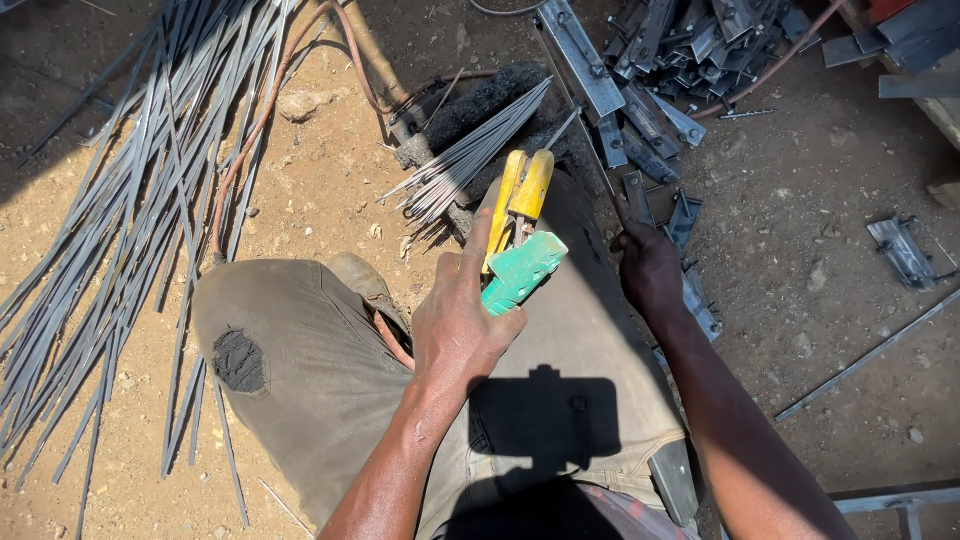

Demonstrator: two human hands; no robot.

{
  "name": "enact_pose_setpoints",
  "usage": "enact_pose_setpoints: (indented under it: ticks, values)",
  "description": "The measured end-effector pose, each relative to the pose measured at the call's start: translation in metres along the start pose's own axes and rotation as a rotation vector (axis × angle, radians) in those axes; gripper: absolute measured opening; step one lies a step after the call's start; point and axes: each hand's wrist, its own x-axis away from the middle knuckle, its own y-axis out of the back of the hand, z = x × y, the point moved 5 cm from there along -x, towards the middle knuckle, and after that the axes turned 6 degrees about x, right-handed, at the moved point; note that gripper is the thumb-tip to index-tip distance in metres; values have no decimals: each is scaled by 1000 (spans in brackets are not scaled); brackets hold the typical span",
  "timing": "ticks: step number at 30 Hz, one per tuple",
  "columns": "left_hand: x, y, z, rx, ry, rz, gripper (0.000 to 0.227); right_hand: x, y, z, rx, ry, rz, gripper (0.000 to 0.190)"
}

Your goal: Welding small metal components together using a manual arc welder

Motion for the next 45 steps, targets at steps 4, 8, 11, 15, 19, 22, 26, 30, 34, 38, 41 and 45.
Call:
enact_pose_setpoints:
  ticks: [4,8,11,15,19,22,26,30,34,38,41,45]
  values:
    - [1,3,-4,37,3,-1,106,-8,-12,-38,-9,1,3,26]
    - [2,7,-9,76,5,-2,105,1,5,7,16,0,7,29]
    - [2,10,-11,123,32,15,104,1,5,5,31,-11,7,31]
    - [2,10,-14,158,28,19,104,-1,10,10,7,-15,23,26]
    - [3,12,-16,188,38,31,104,-7,16,13,66,14,27,28]
    - [4,14,-18,172,27,33,103,0,21,28,74,-8,30,26]
    - [6,14,-18,176,41,37,103,-3,3,9,28,-2,14,27]
    - [6,12,-14,150,27,31,104,-1,-6,11,-33,28,-12,34]
    - [4,12,-14,151,27,38,104,-3,-6,-1,-13,32,-59,34]
    - [-2,9,-10,171,39,40,106,-13,-3,-35,12,22,-76,24]
    - [-6,12,-14,179,25,43,104,-14,12,-10,33,68,-96,27]
    - [-13,16,-10,125,23,10,106,-10,2,-12,-9,6,-95,21]
